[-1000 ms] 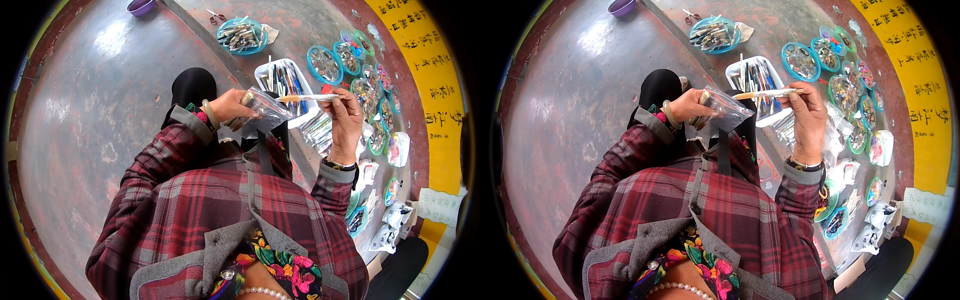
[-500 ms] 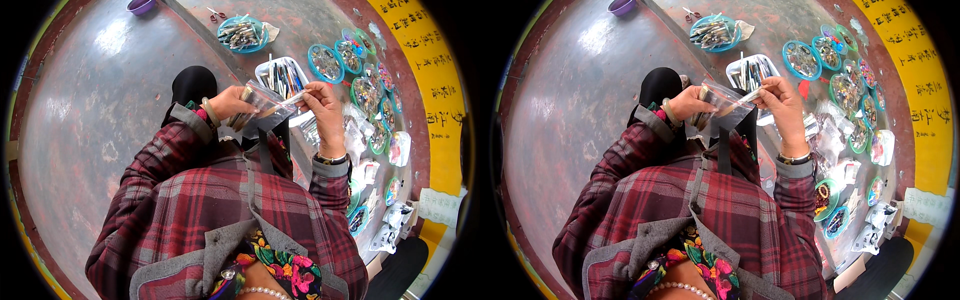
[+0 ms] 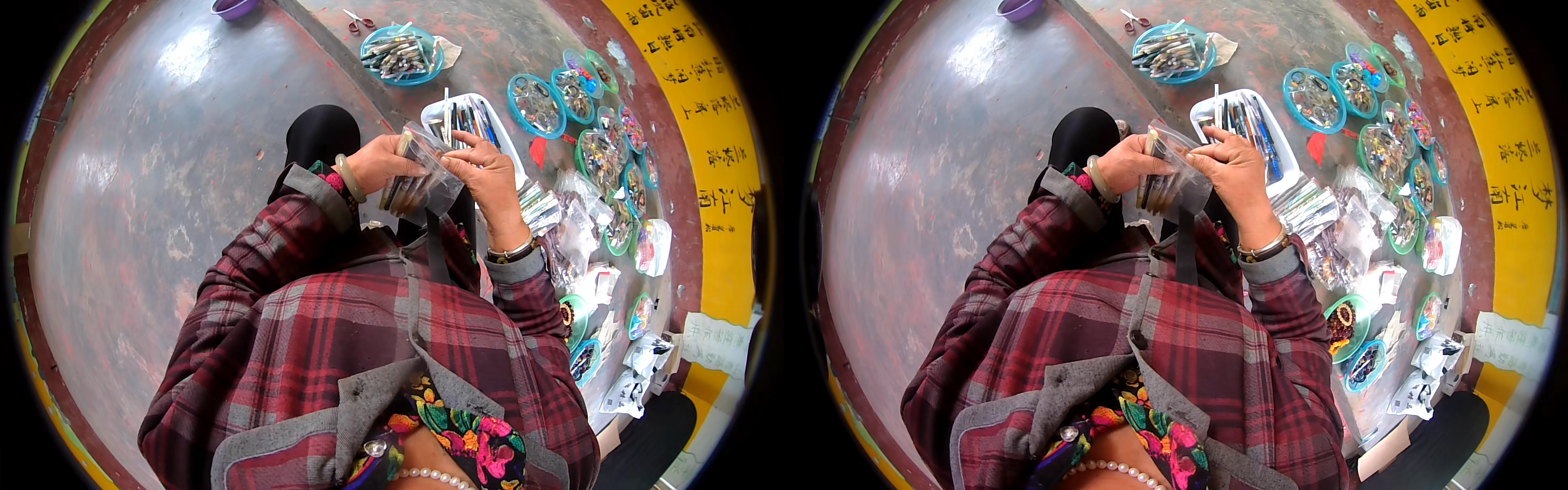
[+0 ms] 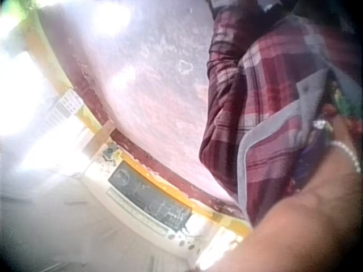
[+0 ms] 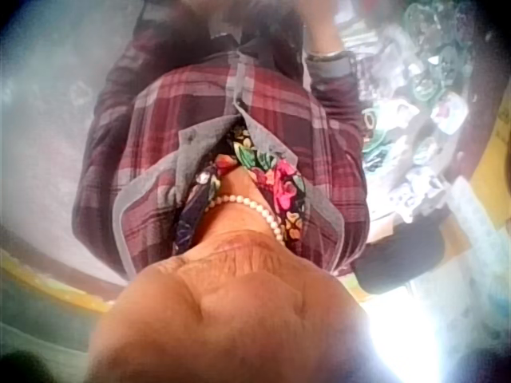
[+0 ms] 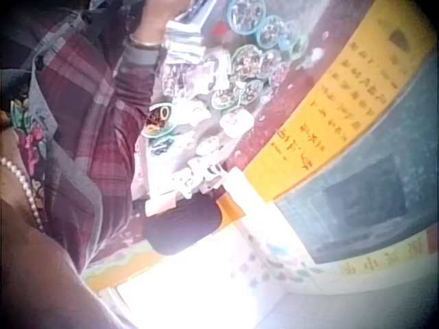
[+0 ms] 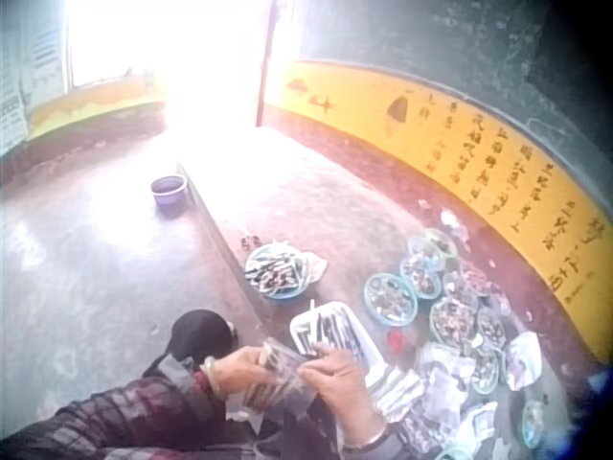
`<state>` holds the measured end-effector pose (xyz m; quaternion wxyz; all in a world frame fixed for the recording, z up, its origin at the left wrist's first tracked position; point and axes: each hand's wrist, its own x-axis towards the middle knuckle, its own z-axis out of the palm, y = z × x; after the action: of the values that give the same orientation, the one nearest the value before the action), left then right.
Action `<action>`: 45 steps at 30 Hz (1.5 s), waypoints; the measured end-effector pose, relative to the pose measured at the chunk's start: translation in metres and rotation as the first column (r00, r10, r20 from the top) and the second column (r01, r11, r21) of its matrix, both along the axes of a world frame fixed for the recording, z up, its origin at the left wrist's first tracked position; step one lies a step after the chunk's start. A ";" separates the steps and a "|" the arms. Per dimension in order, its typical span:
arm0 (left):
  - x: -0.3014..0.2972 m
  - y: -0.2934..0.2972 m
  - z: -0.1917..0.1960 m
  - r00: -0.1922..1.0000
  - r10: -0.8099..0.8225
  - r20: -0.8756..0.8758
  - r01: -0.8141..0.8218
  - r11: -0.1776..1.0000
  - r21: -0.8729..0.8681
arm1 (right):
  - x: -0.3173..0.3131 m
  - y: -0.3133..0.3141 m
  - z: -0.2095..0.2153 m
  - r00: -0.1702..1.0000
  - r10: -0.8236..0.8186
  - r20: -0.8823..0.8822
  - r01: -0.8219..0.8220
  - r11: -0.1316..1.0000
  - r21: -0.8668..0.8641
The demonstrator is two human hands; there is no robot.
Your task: The person sits on the floor and sorts pens from a clear plastic bag into a white rectangular container. They pick up pens one by one, inspect them, and place them into the container. The person also handles a small plastic bag containing additional pens.
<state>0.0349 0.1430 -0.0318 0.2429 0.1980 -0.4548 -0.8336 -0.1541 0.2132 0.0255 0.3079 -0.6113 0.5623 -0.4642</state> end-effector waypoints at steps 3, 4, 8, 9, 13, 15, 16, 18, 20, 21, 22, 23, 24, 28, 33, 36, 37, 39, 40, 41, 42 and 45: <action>0.000 0.000 -0.001 1.000 -0.016 -0.013 0.017 0.998 0.060 | 0.002 0.000 -0.004 0.999 0.007 0.049 -0.009 0.999 0.036; -0.001 0.000 0.000 0.999 -0.034 -0.013 0.034 0.997 0.063 | 0.002 0.000 -0.003 0.997 0.008 0.073 -0.013 0.998 0.066; -0.001 -0.001 0.003 0.996 -0.076 0.047 0.075 0.997 0.012 | 0.006 0.003 0.000 0.997 -0.005 0.078 -0.002 0.995 0.095; 0.000 0.000 0.004 0.994 -0.078 0.076 0.080 0.997 -0.017 | 0.008 0.004 0.001 0.998 -0.012 0.055 0.008 0.997 0.079; 0.000 0.004 0.006 0.983 -0.049 0.179 0.070 0.992 -0.109 | 0.012 0.010 0.001 0.983 -0.054 -0.174 0.047 0.998 -0.040; -0.001 0.007 0.009 0.986 -0.051 0.160 0.075 0.986 -0.147 | 0.012 0.014 0.001 0.978 -0.064 -0.199 0.047 0.995 -0.089; 0.000 0.009 0.016 0.984 -0.065 0.166 0.092 0.983 -0.160 | 0.013 0.016 0.004 0.974 -0.073 -0.214 0.049 0.992 -0.116; -0.003 0.014 0.027 0.983 -0.069 0.170 0.102 0.976 -0.192 | 0.015 0.019 0.005 0.972 -0.103 -0.210 0.066 0.983 -0.173; -0.002 0.019 0.023 0.989 -0.092 0.112 0.105 0.988 -0.117 | 0.021 0.022 0.015 0.981 -0.118 -0.152 0.090 0.980 -0.176; -0.001 0.021 0.021 0.991 -0.101 0.083 0.108 0.991 -0.078 | 0.024 0.023 0.019 0.985 -0.125 -0.122 0.102 0.979 -0.177; -0.002 0.023 0.022 0.996 -0.071 0.054 0.079 0.982 -0.174 | 0.025 0.024 0.021 0.978 -0.131 -0.165 0.087 0.965 -0.249; -0.002 0.025 0.027 0.997 -0.058 0.046 0.066 0.976 -0.209 | 0.026 0.026 0.025 0.971 -0.117 -0.208 0.061 0.964 -0.258; -0.002 0.026 0.028 0.999 -0.020 0.035 0.029 0.957 -0.288 | 0.027 0.029 0.033 0.963 -0.103 -0.250 0.034 0.963 -0.266; 0.000 0.030 0.029 1.000 0.016 -0.002 -0.016 0.959 -0.283 | 0.023 0.028 0.035 0.941 -0.094 -0.326 -0.042 0.921 -0.386; -0.001 0.032 0.031 0.999 0.024 -0.028 -0.030 0.974 -0.223 | 0.022 0.022 0.031 0.969 -0.058 -0.241 -0.055 0.897 -0.438; -0.002 0.033 0.037 0.997 0.064 -0.049 -0.074 0.964 -0.257 | 0.018 0.018 0.026 0.974 -0.051 -0.219 -0.037 0.924 -0.379; -0.002 0.032 0.037 0.999 0.040 -0.027 -0.045 0.979 -0.197 | 0.016 0.017 0.023 0.982 -0.034 -0.184 -0.038 0.926 -0.376; 0.001 0.029 0.035 1.000 -0.008 0.013 0.009 0.997 -0.073 | 0.010 0.012 0.016 0.994 0.001 -0.112 -0.042 0.929 -0.368; 0.003 0.027 0.034 1.000 0.014 0.022 -0.013 0.998 -0.064 | 0.005 0.007 0.013 0.984 -0.059 -0.169 -0.008 0.929 -0.370; 0.004 0.026 0.030 0.999 0.033 0.027 -0.032 0.998 -0.053 | -0.006 0.001 0.011 0.966 -0.120 -0.229 0.027 0.928 -0.372; 0.004 0.025 0.026 0.998 0.054 0.033 -0.053 0.998 -0.043 | -0.016 -0.007 0.007 0.941 -0.179 -0.288 0.060 0.925 -0.376; 0.000 0.020 0.016 0.995 0.100 -0.016 -0.101 0.993 -0.063 | -0.082 -0.042 -0.069 0.902 -0.429 -0.048 0.428 0.903 -0.040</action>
<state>0.0351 0.1626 -0.0160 0.2938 0.2073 -0.4691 -0.8066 -0.2361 0.1715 -0.0433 0.1736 -0.4900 0.6845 -0.5112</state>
